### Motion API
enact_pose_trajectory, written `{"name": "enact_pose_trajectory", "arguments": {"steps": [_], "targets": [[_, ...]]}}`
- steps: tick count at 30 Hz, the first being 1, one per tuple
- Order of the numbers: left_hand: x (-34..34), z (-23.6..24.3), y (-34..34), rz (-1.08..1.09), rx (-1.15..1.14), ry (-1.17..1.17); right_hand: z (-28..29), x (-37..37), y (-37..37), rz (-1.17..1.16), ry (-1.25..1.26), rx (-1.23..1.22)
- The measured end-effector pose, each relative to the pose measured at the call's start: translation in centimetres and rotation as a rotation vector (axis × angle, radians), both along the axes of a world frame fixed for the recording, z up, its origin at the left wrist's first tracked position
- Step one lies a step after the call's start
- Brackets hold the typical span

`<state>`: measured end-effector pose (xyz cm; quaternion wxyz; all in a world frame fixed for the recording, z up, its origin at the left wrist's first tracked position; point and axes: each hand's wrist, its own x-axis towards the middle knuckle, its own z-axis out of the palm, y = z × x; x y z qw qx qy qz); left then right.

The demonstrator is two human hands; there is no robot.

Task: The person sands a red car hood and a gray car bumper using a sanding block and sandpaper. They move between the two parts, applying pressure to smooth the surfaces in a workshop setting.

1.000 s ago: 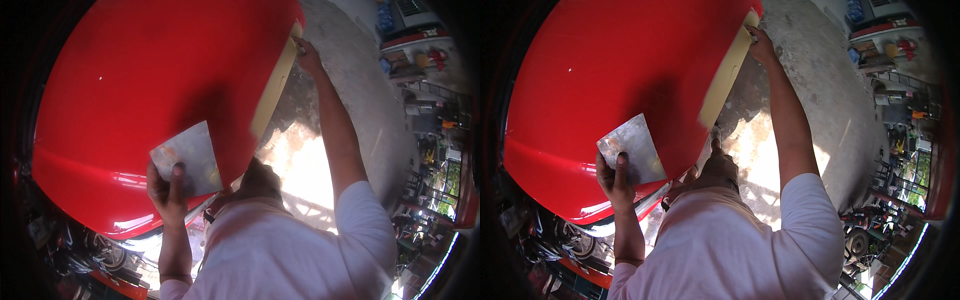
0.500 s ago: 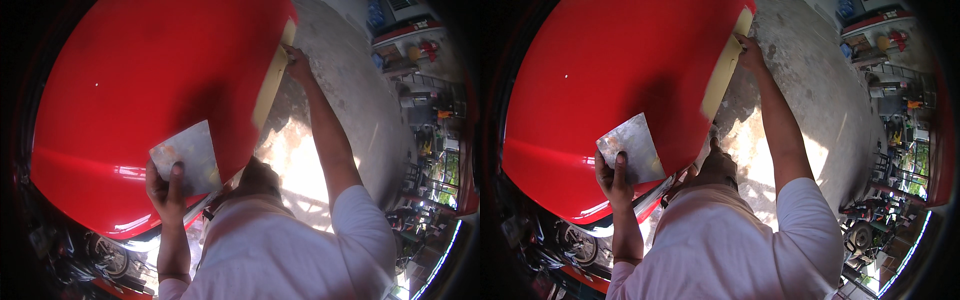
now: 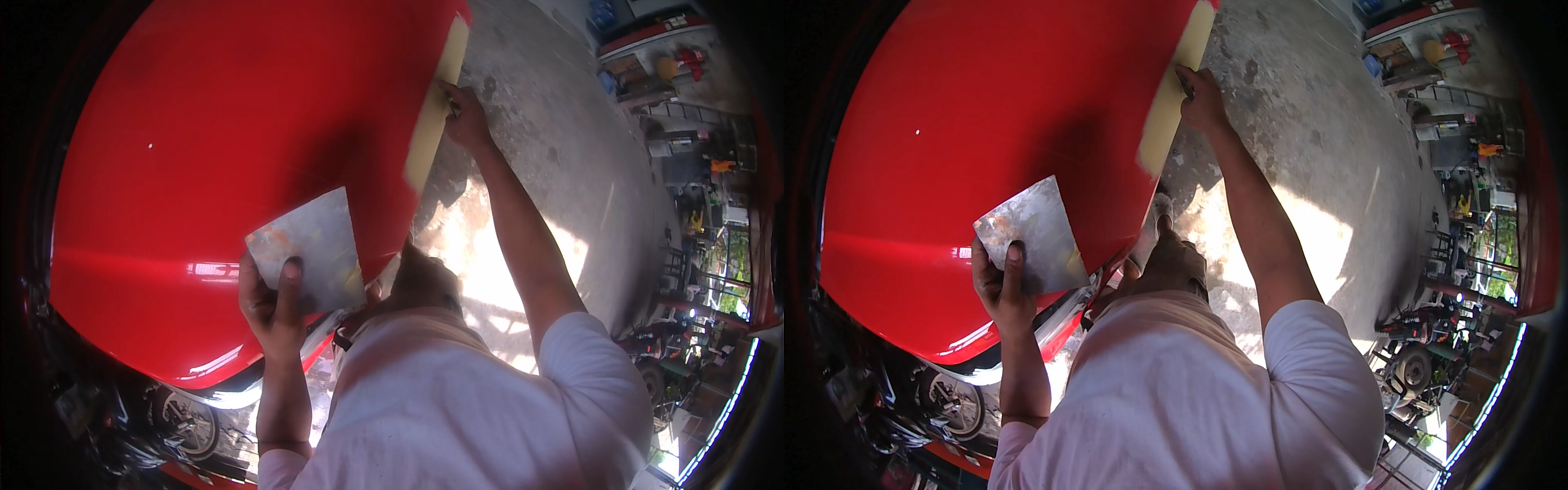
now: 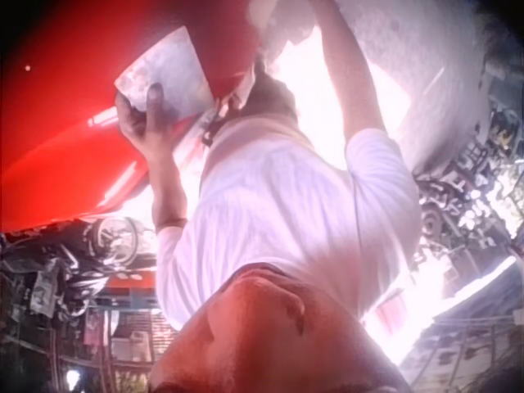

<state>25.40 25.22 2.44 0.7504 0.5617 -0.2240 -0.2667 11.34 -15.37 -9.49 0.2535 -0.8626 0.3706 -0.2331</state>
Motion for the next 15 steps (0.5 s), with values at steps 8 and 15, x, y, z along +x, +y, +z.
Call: {"name": "enact_pose_trajectory", "arguments": {"steps": [8, 15], "targets": [[-0.6, 0.0, 0.3, -0.038, 0.015, -0.027, 0.9, -1.0, 6.2, 0.010, -0.068, -0.108], [-1.1, 0.4, -0.1, -0.056, 0.025, -0.013, 2.0, -1.6, 12.1, 0.025, -0.174, -0.059]]}}
